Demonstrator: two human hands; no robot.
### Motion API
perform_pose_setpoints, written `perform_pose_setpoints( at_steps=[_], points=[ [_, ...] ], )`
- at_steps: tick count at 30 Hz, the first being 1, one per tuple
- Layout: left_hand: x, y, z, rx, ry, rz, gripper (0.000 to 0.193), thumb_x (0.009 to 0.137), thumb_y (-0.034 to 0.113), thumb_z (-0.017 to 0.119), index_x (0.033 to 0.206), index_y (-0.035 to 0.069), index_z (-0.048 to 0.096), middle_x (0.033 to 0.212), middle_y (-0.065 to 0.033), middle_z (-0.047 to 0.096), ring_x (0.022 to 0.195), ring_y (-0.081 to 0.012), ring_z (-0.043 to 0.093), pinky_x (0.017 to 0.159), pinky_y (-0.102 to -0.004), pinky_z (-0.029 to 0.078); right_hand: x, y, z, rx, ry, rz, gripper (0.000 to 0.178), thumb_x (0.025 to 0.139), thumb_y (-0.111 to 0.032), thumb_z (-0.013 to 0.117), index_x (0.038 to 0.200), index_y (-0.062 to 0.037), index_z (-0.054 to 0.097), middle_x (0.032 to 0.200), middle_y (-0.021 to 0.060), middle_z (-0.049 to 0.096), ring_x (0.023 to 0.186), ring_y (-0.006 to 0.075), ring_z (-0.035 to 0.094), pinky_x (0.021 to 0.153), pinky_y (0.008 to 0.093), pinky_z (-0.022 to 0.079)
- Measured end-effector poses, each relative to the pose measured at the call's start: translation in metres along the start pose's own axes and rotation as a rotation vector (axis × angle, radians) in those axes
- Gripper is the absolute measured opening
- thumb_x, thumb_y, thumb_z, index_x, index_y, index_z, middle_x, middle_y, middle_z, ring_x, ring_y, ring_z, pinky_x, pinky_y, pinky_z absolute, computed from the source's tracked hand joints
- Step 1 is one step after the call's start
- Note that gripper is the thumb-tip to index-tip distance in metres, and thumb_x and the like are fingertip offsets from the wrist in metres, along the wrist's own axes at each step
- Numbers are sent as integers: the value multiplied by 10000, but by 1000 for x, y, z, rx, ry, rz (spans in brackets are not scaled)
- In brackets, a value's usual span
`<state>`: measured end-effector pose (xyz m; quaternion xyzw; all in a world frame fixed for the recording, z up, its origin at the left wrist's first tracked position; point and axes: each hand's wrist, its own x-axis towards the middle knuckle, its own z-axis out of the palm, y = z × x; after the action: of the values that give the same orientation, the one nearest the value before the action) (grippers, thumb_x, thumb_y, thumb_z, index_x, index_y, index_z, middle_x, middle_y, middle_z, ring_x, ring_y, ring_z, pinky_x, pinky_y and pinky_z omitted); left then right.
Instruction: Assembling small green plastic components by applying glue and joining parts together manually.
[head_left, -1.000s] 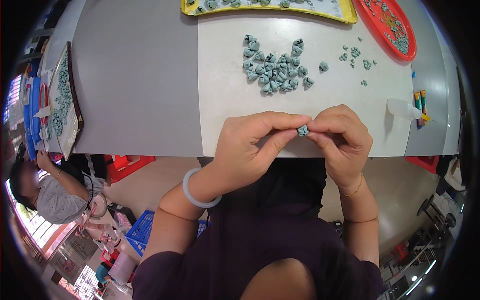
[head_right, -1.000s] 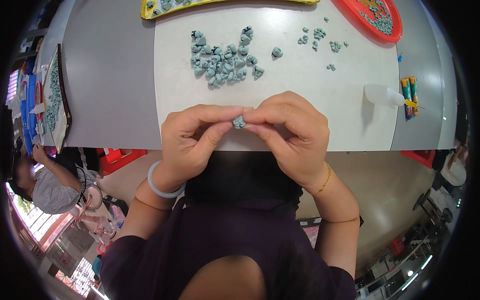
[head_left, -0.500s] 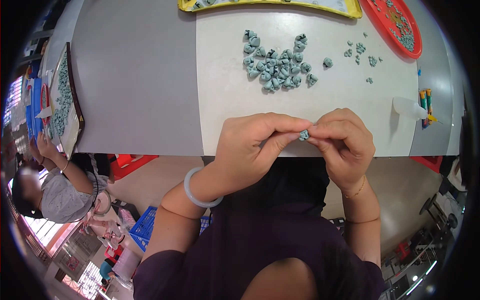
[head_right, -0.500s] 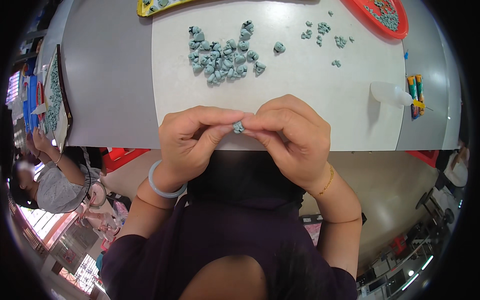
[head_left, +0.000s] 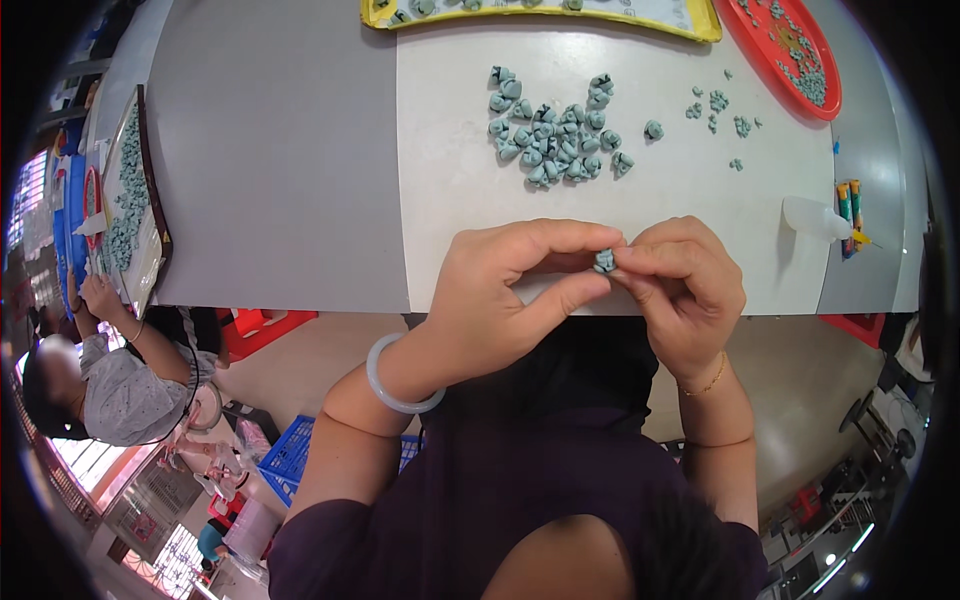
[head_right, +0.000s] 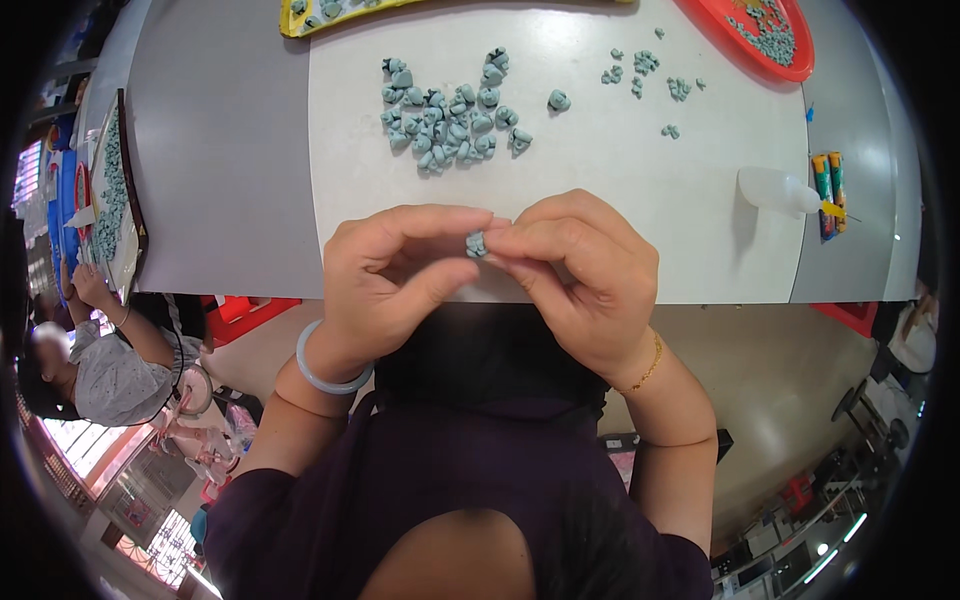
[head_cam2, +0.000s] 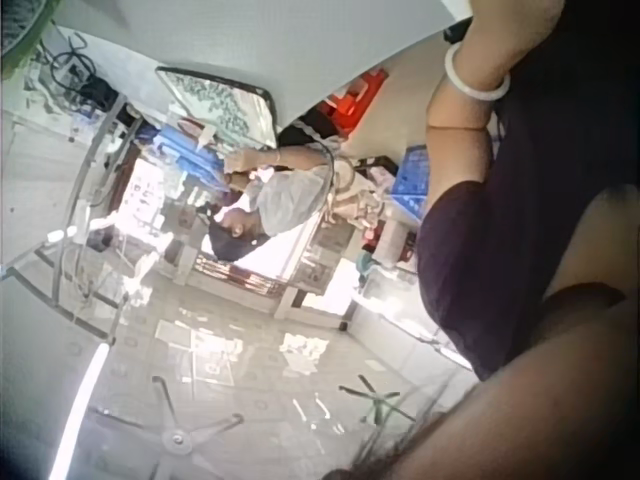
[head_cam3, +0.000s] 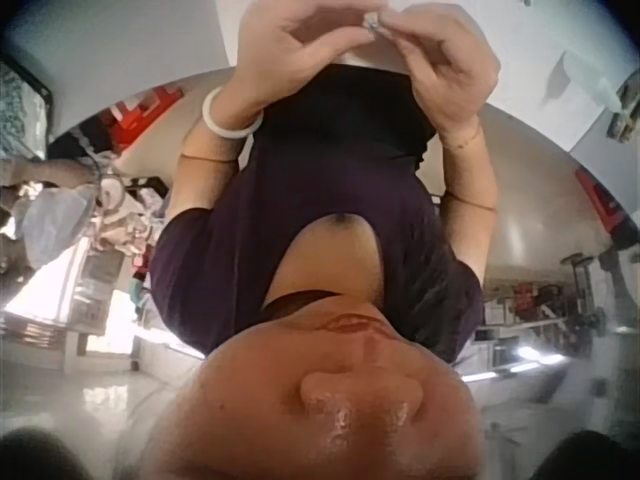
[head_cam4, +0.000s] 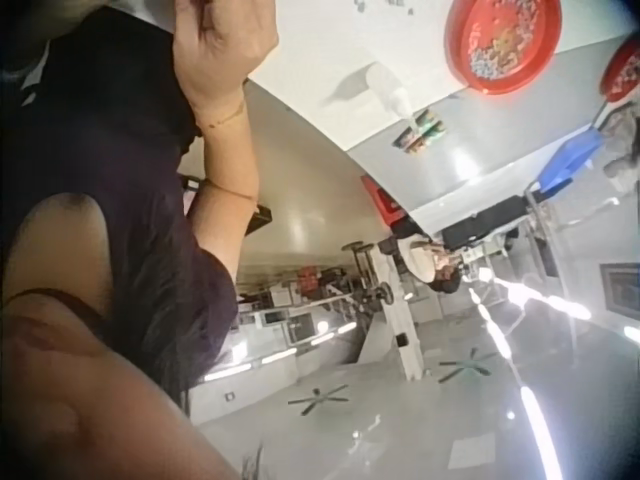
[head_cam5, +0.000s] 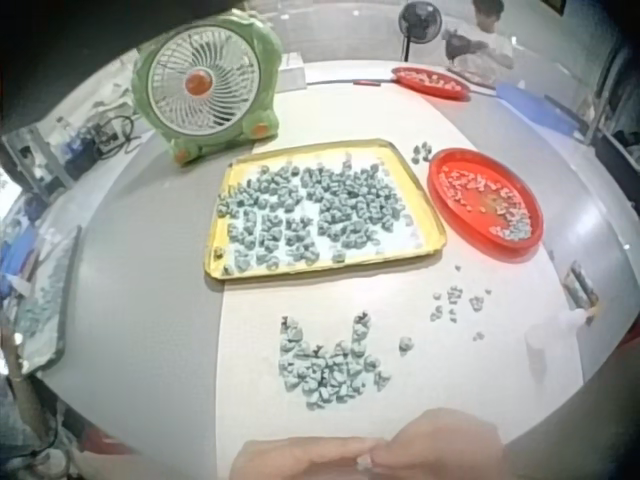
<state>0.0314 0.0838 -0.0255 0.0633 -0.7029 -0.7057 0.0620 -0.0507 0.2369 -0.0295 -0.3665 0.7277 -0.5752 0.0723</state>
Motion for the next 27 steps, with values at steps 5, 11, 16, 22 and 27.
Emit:
perform_pose_setpoints(
  at_steps=[5,11,16,22,27],
  points=[
    [0,11,-8,-64,-15,-107,225,751,-79,609,970,-30,615,937,-102,643,808,-124,618,709,-233,499,-4,0,3,168,75,94,211,670,64,675,862,-8,626,714,68,586,614,118,552,519,219,427],
    [55,42,-57,343,27,16,202,772,16,625,972,-10,622,850,-77,635,752,-120,596,692,-245,491,-5,1,0,186,87,90,168,704,46,636,863,-6,619,699,60,574,600,123,536,546,218,413],
    [107,34,-91,483,181,43,229,793,18,595,1020,-6,611,890,-81,640,753,-107,582,708,-233,476,-1,-1,-1,169,70,52,152,704,49,631,845,-5,620,696,61,573,602,130,540,555,218,416],
    [100,20,-75,861,-171,426,225,732,-72,555,929,8,628,891,-144,630,797,-264,598,731,-316,470,-2,-9,-14,116,22,147,98,732,47,582,817,9,610,754,87,591,663,141,542,612,235,436],
    [94,12,-77,981,-204,548,220,665,-70,613,859,28,641,854,-111,632,789,-284,594,708,-343,473,0,1,-8,159,6,87,102,773,-66,608,870,-34,602,716,79,556,597,185,533,559,279,440]
  ],
)
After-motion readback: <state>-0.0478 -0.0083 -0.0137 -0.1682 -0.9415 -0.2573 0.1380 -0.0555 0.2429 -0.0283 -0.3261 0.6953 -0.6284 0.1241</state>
